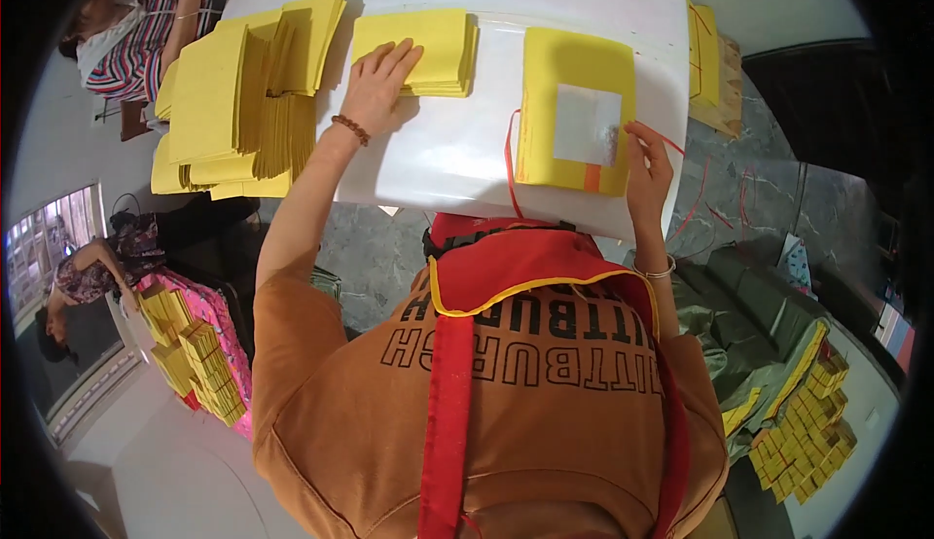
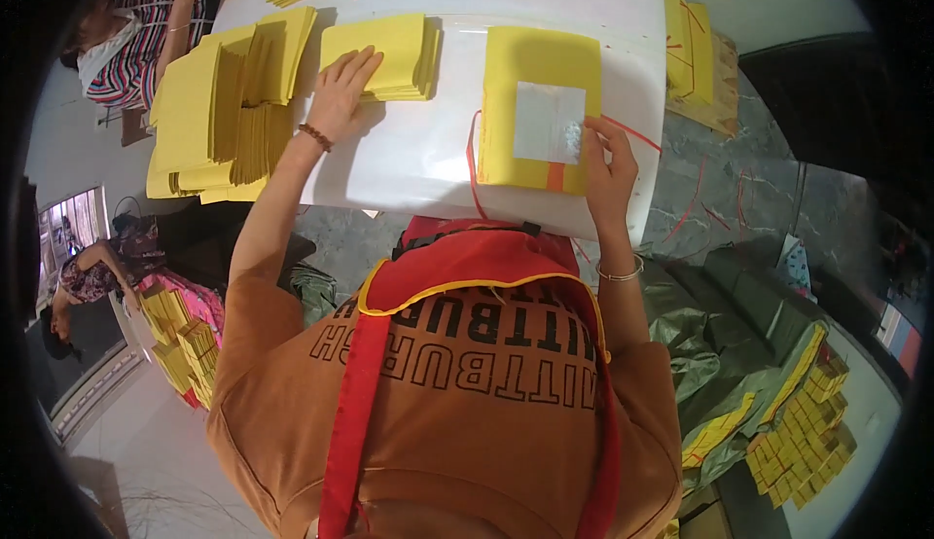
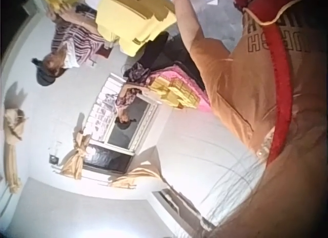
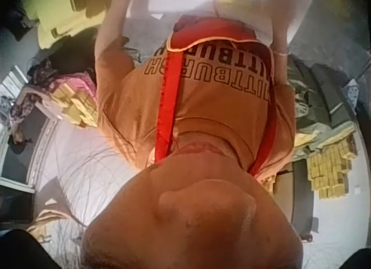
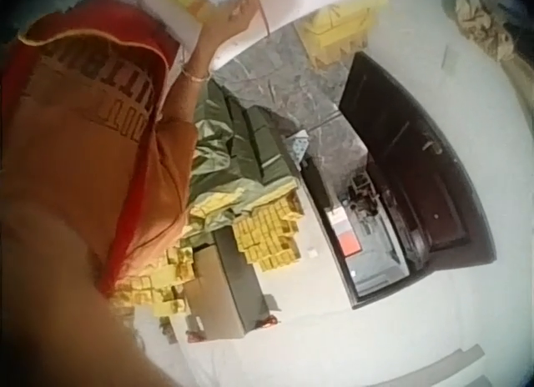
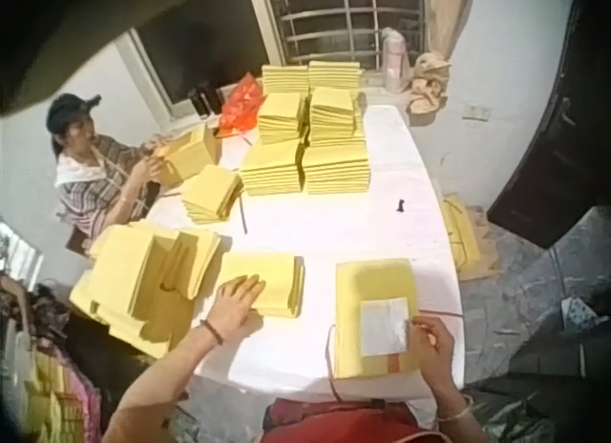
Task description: Folding and stacking yellow paper packets on a workspace.
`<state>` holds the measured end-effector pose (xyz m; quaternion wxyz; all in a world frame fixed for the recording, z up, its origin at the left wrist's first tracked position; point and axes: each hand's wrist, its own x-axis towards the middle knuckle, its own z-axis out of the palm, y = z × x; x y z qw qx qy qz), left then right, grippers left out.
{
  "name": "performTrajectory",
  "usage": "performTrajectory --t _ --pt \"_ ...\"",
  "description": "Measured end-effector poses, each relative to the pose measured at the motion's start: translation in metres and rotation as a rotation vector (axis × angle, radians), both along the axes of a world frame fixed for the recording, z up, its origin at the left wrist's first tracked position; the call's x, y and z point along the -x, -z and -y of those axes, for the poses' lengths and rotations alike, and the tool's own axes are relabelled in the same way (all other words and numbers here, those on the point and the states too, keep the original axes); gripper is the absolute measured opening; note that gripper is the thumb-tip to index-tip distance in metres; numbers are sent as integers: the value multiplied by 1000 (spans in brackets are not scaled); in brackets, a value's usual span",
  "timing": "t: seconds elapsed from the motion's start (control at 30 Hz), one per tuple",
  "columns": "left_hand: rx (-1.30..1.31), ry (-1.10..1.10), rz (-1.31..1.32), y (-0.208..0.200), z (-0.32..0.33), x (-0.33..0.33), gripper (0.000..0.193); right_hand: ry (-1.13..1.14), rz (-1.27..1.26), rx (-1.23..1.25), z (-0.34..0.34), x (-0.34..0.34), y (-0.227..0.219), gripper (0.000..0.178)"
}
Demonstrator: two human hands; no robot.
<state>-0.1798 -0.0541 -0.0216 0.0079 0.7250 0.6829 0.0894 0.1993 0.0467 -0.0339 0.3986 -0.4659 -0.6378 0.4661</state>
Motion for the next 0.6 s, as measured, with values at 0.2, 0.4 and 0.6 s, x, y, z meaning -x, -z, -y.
performTrajectory --t 0.2,0.4,0.6 --pt "-26 25 -74 -42 -6 -16 82 35 9 33 4 -13 -3 19" --pt "-150 206 355 -20 -15 -112 52 48 -6 147 6 -20 17 20" --pt "-57 393 209 6 -8 -182 43 -175 446 -386 4 -18 20 18"
